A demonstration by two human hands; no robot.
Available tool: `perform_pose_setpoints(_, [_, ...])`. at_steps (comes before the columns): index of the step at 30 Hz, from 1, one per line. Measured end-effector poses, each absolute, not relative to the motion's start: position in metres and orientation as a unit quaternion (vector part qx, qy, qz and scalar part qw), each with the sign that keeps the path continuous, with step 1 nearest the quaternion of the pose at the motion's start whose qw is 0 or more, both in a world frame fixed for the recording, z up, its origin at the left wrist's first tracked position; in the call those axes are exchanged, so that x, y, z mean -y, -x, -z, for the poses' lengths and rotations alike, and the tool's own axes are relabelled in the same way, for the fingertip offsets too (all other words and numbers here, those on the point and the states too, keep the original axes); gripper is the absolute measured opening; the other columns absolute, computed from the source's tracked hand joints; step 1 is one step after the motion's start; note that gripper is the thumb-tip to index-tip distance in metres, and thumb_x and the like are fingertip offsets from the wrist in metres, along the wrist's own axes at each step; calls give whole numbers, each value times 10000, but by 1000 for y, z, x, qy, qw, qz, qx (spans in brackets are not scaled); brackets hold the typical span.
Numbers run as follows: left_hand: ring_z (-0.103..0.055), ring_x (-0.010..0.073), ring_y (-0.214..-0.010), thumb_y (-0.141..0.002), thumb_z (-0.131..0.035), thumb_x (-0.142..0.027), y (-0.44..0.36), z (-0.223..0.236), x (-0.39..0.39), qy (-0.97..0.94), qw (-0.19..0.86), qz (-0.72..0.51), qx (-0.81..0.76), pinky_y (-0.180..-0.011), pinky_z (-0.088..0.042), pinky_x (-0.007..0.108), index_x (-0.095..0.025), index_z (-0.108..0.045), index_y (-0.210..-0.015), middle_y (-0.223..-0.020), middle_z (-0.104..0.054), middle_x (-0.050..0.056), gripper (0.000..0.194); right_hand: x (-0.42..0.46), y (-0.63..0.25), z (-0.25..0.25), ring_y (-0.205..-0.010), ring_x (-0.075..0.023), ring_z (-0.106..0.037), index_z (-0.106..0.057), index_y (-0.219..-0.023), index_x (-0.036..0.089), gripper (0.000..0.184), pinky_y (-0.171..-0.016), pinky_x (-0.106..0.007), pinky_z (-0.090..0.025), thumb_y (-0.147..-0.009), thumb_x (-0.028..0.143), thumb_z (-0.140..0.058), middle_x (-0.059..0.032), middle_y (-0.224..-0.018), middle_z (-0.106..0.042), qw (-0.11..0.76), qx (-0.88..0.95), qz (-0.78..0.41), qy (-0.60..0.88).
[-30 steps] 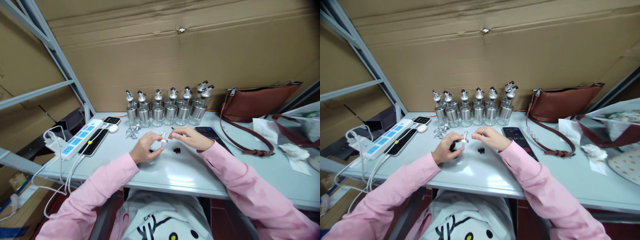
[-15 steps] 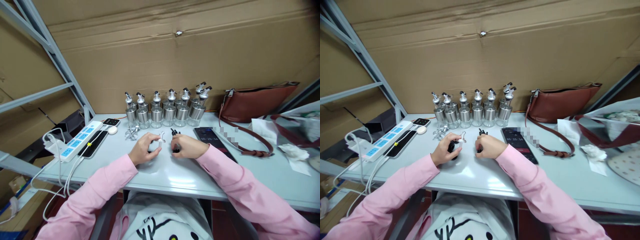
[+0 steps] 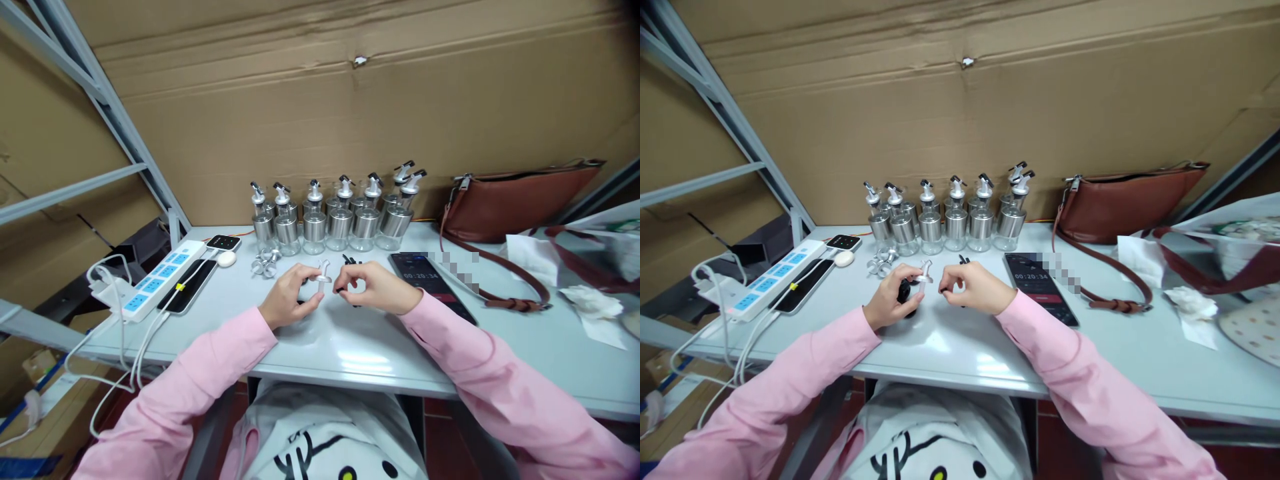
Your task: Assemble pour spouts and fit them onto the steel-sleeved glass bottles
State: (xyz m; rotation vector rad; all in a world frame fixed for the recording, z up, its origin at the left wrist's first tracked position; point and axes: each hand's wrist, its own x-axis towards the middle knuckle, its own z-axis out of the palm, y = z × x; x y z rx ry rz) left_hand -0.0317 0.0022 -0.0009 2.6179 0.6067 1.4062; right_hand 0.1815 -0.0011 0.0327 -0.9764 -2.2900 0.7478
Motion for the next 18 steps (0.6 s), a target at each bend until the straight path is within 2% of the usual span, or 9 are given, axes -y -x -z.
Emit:
perform_pose_setpoints(2, [-531, 157, -788, -840, -513, -250, 32, 1, -2, -865, 56, -458, -199, -694, -470, 290, -180, -435, -1113, -874, -548, 51, 292, 1, -181, -33, -572, -106, -535, -594, -720, 162, 39, -596, -252, -440, -710, 197, -578, 5, -620, -611, 327, 823, -303, 352])
perform_pose_setpoints(7, [-531, 156, -789, -847, -503, -255, 31, 1, -1, -866, 56, -457, -196, -692, -470, 289, -183, -424, -1119, -877, -549, 51, 292, 0, -179, -31, -568, -112, -523, -617, -773, 151, 178, -565, -264, -444, -742, 327, -619, -6, -632, -603, 424, 763, -330, 360])
perform_pose_setpoints(13, [-531, 149, -771, -850, -496, -255, 30, 1, 0, -861, 48, -470, -187, -665, -470, 278, -188, -408, -1128, -866, -543, 43, 299, 2, -173, -33, -731, -148, -599, -686, -886, 172, 251, -667, -300, -484, -779, 387, -613, -61, -838, -662, 481, 729, -339, 349])
perform_pose_setpoints(18, [-539, 155, -792, -835, -516, -236, 30, 1, -1, -862, 49, -471, -184, -677, -479, 289, -193, -413, -1125, -900, -563, 56, 310, 5, -169, -30, -660, -134, -591, -666, -871, 178, 284, -628, -293, -502, -707, 408, -691, -30, -745, -647, 519, 689, -368, 348])
